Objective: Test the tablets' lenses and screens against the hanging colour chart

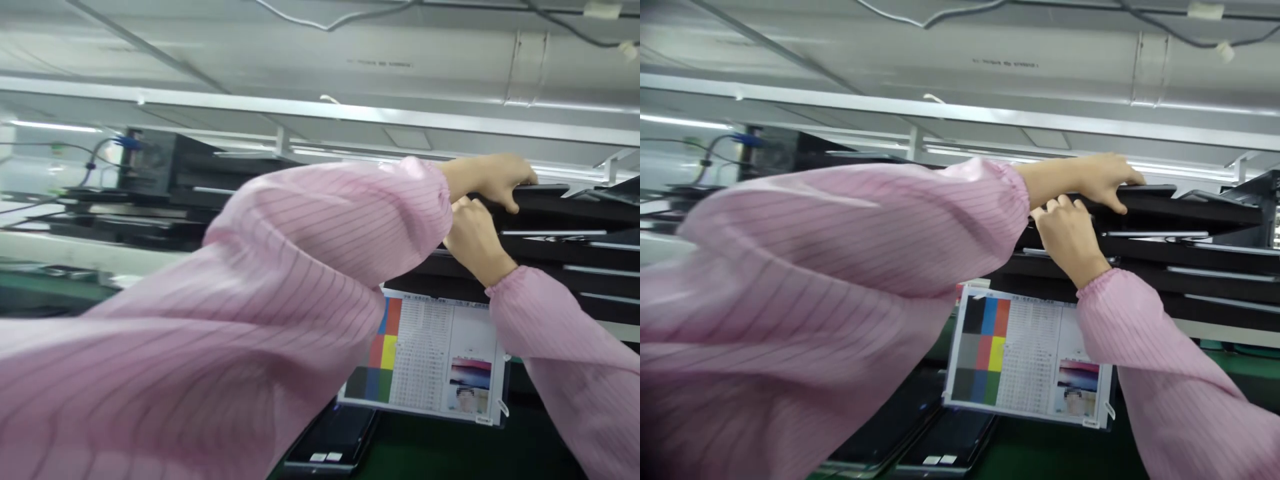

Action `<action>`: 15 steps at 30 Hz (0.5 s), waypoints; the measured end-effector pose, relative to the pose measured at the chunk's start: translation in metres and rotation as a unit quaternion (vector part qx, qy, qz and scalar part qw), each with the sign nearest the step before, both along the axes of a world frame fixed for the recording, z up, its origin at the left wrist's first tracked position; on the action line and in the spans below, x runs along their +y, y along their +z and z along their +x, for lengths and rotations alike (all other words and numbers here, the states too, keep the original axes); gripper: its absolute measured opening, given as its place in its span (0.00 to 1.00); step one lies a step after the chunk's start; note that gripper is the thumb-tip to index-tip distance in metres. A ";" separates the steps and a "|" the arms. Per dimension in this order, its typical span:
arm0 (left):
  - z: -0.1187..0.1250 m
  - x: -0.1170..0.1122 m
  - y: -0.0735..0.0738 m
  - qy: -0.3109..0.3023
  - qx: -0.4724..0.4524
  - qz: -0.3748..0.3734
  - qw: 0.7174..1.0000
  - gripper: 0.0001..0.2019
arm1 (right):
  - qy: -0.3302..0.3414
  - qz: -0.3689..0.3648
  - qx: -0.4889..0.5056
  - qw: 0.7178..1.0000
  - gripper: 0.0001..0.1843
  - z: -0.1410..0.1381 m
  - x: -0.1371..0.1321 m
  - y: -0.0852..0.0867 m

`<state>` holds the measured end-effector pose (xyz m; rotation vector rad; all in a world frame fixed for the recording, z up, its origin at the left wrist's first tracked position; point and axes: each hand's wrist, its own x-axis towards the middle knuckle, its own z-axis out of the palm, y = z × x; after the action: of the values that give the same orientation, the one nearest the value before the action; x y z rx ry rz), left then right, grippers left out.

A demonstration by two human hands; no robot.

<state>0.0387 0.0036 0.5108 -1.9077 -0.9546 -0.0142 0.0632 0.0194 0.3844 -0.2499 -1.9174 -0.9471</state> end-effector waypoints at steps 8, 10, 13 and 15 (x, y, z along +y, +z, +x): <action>-0.015 0.007 -0.011 -0.009 -0.025 -0.005 1.000 0.28 | -0.007 -0.024 0.004 1.000 0.18 -0.010 -0.006 -0.029; -0.015 0.008 -0.011 0.002 -0.024 0.005 1.000 0.29 | 0.040 0.004 -0.042 0.998 0.19 0.014 0.000 -0.031; -0.013 0.009 -0.006 0.012 -0.024 0.008 1.000 0.30 | 0.049 0.011 -0.063 0.997 0.20 0.074 0.017 -0.026; -0.012 0.009 -0.003 0.010 -0.025 0.003 1.000 0.29 | -0.031 -0.035 -0.011 0.999 0.18 0.116 0.029 -0.017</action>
<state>0.0265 0.0128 0.5082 -1.8996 -1.0051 -0.0543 0.1790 0.0488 0.3672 -0.3429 -1.9751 -0.9283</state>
